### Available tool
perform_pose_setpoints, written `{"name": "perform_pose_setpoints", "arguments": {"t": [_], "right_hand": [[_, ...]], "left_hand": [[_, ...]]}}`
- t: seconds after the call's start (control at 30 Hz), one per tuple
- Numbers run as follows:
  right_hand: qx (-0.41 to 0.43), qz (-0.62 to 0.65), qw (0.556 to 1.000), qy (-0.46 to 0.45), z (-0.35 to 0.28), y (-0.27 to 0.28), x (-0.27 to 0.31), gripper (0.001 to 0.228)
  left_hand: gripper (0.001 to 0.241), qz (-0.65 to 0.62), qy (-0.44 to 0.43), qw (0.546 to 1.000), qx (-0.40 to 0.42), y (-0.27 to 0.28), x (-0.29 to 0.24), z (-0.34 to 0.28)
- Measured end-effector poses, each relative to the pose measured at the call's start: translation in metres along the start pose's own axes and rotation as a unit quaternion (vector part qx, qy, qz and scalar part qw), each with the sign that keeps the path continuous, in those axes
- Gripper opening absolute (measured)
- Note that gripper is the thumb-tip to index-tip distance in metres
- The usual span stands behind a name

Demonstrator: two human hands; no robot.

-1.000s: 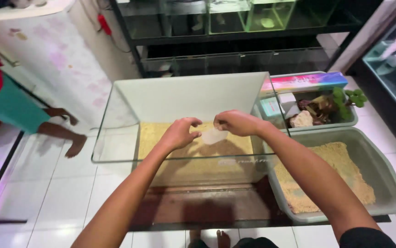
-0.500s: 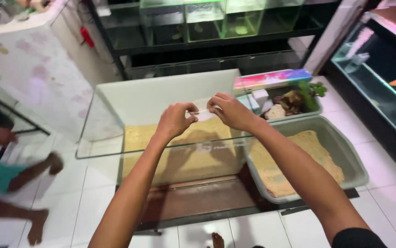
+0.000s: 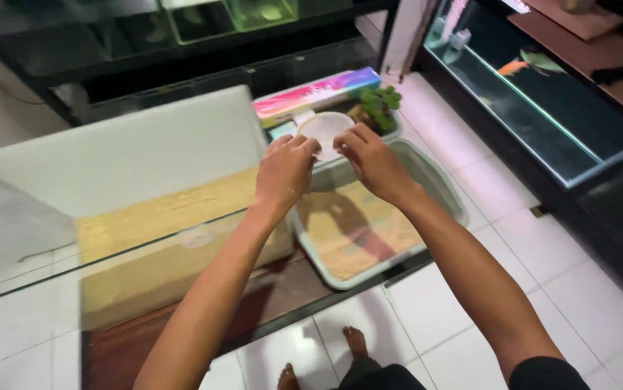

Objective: Filling a glass aquarium tank with sand substrate using a small cup and leveling it by hand.

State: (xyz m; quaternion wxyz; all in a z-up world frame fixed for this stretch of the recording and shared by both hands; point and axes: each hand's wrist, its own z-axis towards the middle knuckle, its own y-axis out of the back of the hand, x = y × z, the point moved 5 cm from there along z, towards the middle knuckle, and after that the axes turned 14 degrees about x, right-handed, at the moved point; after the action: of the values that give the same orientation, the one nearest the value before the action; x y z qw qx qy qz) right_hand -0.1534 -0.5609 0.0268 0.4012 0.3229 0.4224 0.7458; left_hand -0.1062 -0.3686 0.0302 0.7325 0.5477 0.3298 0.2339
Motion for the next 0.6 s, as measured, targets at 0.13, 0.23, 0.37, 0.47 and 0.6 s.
{"name": "perform_pose_setpoints", "arguments": {"t": [0.13,0.23,0.37,0.47,0.6], "right_hand": [[0.108,0.071,0.991,-0.031,-0.057,-0.031,-0.058,0.008],[0.152,0.083,0.985,-0.021,-0.096,-0.053,-0.103,0.013],[0.303,0.093,0.947,-0.049,-0.138,-0.091,-0.137,0.032],[0.361,0.133,0.919,-0.089,-0.151,-0.093,-0.147,0.026],[0.382,0.197,0.897,-0.100,-0.159,-0.106,-0.157,0.025]], "left_hand": [[0.018,-0.025,-0.020,0.997,0.069,-0.094,-0.022,0.032],[0.017,-0.027,-0.002,0.992,0.124,-0.150,-0.040,0.055],[0.018,-0.075,0.038,0.972,0.218,-0.227,-0.056,0.070],[0.022,-0.106,0.059,0.957,0.262,-0.238,-0.066,0.069],[0.025,-0.134,0.082,0.943,0.295,-0.271,-0.063,0.071]]}}
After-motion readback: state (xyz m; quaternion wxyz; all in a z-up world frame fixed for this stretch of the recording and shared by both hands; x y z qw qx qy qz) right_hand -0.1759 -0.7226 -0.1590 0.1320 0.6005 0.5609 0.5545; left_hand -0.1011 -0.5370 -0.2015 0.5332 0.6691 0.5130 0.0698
